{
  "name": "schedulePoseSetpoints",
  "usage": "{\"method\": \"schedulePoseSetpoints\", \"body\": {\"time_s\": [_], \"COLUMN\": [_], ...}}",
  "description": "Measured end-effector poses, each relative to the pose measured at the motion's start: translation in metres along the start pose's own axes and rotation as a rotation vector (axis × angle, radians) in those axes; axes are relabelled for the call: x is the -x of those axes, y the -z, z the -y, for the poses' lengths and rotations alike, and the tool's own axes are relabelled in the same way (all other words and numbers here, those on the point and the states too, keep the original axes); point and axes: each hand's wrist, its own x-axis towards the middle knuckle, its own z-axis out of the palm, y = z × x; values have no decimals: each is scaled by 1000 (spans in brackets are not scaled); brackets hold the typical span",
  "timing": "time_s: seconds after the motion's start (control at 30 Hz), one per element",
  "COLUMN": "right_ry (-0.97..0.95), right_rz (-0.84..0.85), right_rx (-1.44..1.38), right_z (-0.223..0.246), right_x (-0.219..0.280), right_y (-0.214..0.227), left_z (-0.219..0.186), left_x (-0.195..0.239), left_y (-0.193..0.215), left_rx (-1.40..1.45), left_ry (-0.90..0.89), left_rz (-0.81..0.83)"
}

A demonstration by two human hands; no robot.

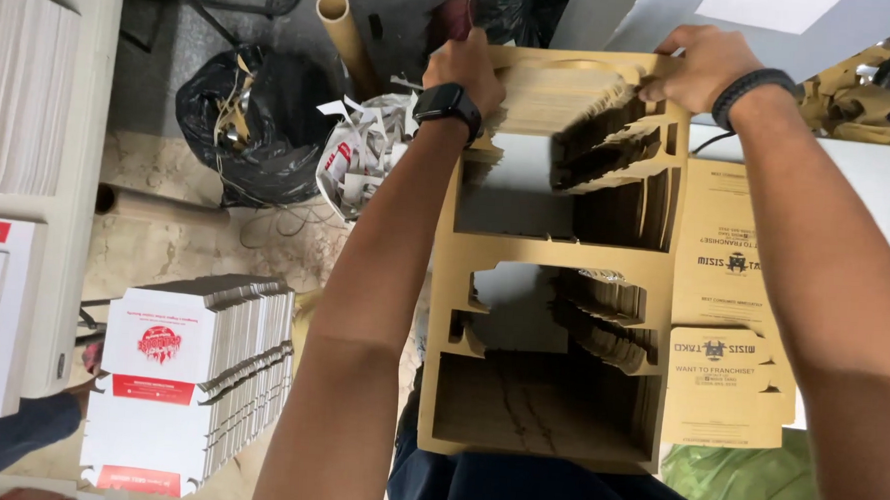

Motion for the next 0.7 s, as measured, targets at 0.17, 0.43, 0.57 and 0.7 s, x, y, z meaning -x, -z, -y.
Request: {"method": "schedulePoseSetpoints", "body": {"time_s": [0.17,0.43,0.57,0.7], "right_ry": [95,149,141,216], "right_rz": [-122,-217,-266,-317], "right_rx": [25,76,154,221], "right_z": [-9,-11,-7,-9], "right_x": [-7,4,10,11], "right_y": [2,9,9,8], "left_z": [0,3,5,-2], "left_x": [-2,-7,-8,-1], "left_y": [-4,-12,-15,-2], "left_rx": [-15,-20,-24,-18], "left_ry": [-23,-47,-49,-26], "left_rz": [6,-12,-20,9]}}
